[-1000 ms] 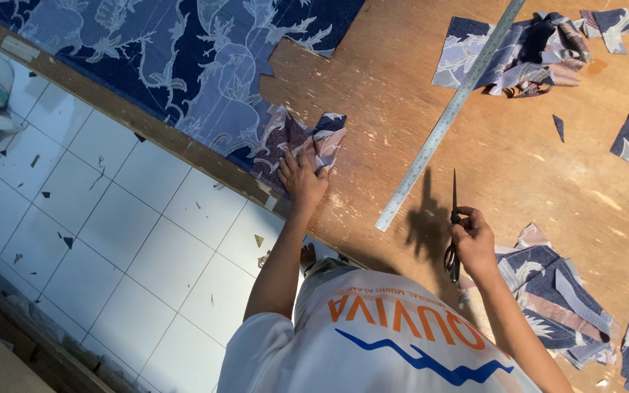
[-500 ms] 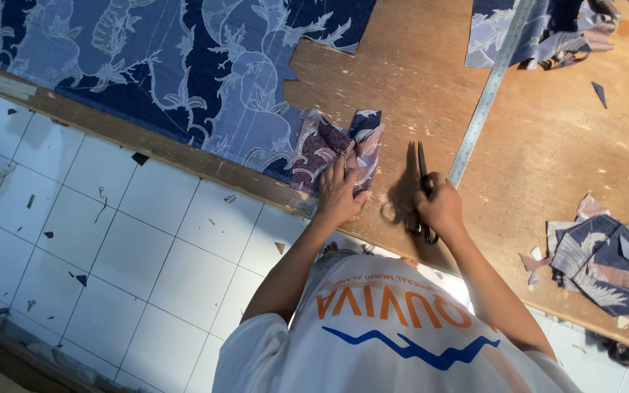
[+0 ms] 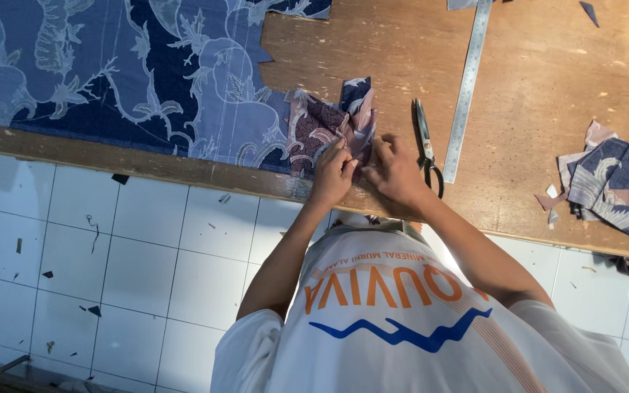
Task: The person cuts patterned fabric on a wooden table using shears and a metal ruler. They measure and mark sections, then cut along straight lines, producing multiple fabric pieces and scraps.
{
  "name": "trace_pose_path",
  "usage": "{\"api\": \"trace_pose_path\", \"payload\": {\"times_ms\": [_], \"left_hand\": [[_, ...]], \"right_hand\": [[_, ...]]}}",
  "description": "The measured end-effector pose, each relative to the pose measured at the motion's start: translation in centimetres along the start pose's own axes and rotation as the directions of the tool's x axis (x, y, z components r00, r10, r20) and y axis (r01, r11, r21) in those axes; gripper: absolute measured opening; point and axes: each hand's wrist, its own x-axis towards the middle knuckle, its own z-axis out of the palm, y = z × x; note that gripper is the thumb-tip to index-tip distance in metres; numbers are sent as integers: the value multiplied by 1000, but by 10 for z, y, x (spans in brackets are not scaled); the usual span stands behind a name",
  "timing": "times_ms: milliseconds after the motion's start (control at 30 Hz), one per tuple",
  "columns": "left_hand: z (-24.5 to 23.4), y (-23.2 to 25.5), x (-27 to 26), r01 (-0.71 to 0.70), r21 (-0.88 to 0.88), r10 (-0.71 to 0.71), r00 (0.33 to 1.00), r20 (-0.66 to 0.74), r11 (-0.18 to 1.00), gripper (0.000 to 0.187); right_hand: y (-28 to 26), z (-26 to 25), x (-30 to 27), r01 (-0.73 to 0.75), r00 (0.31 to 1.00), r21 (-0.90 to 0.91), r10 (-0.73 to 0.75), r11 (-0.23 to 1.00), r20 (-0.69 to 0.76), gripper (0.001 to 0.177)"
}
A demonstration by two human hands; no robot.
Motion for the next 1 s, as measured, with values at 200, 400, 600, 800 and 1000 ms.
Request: {"api": "trace_pose_path", "payload": {"times_ms": [200, 400, 600, 800, 1000], "left_hand": [[-20, 4, -2, 215, -314, -190, 976, 106, 925, 15], [-50, -5, 11, 188, 33, -174, 952, -253, 982, 17], [-71, -20, 32, 607, 362, -543, 794, -272, 707, 58], [-48, -23, 35, 430, 609, -319, 903, -288, 666, 16], [-37, 11, 41, 317, 189, -315, 948, -40, 930, 14]], "right_hand": [[-12, 16, 27, 290, 953, -243, -256, 926, 162, 41], [20, 15, 25, 296, 941, -397, -194, 869, 276, 32], [56, -23, -4, 150, 985, -417, -99, 896, 142, 34], [111, -82, -3, -213, 977, -259, 214, 942, -24, 37], [118, -82, -25, -41, 998, -161, 32, 986, -60, 47]]}}
